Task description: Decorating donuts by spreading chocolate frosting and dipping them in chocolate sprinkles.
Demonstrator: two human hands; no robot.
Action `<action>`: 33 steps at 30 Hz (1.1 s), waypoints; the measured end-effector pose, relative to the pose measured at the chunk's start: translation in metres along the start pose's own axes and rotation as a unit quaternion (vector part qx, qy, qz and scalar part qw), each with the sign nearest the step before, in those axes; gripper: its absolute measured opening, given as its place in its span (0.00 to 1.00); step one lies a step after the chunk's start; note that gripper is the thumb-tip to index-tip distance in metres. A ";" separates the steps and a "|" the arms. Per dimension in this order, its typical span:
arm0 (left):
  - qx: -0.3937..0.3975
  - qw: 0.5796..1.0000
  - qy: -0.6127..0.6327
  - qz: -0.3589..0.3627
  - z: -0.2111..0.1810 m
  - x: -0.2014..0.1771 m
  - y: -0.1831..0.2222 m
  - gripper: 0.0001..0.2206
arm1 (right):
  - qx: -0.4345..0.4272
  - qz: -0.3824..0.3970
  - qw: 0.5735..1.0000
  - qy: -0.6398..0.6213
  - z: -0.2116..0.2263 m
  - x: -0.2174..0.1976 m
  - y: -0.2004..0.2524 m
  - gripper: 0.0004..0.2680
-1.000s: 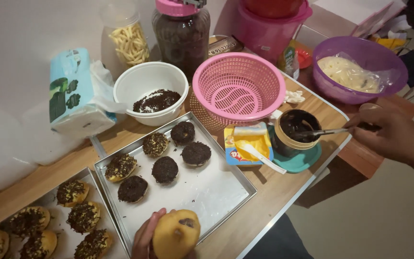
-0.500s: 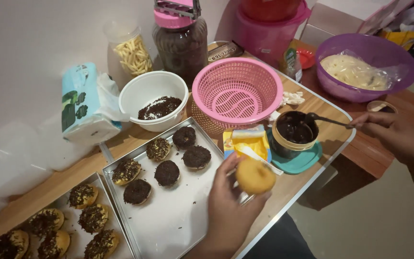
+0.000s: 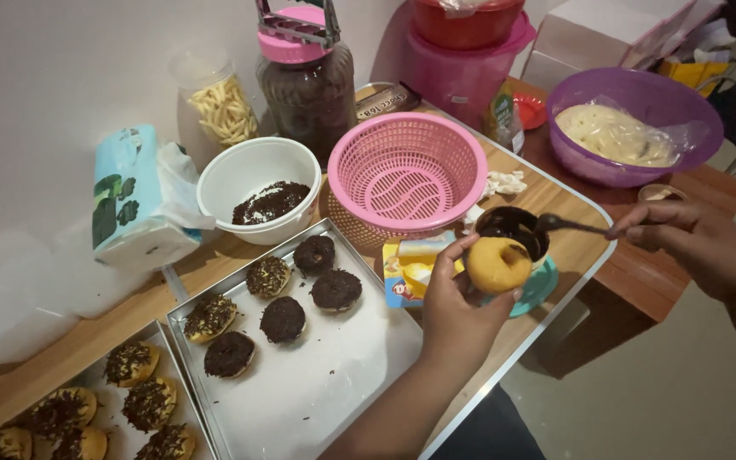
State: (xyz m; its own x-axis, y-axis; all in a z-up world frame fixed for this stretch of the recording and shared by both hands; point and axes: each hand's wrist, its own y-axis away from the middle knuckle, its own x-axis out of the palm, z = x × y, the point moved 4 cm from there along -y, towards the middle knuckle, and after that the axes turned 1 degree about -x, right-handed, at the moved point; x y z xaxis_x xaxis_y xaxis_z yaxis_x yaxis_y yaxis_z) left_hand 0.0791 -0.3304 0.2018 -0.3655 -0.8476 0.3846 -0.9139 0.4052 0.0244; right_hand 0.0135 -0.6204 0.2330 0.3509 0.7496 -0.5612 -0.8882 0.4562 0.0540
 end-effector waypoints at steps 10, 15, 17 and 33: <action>-0.106 0.992 0.065 -0.021 -0.017 -0.022 0.039 0.35 | -0.149 0.092 0.982 0.071 0.065 0.042 0.045 0.07; 0.006 1.000 0.027 0.003 -0.034 -0.051 0.058 0.35 | -0.323 -0.028 0.931 0.166 0.097 0.051 0.073 0.05; 0.039 0.999 0.024 0.009 -0.038 -0.070 0.070 0.34 | -0.388 -0.029 0.899 0.201 0.114 0.057 0.085 0.05; 0.266 0.957 0.074 -0.093 -0.109 -0.256 0.145 0.38 | -0.692 -0.041 0.699 0.174 0.207 0.222 0.132 0.09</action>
State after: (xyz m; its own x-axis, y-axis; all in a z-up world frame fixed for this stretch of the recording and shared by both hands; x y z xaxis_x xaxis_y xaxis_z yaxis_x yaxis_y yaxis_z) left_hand 0.0593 -0.0172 0.2080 -0.1956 -0.8147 0.5459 -0.9356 -0.0118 -0.3528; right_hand 0.0358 -0.2940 0.2867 0.5372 0.4767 -0.6958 -0.3894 -0.5916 -0.7060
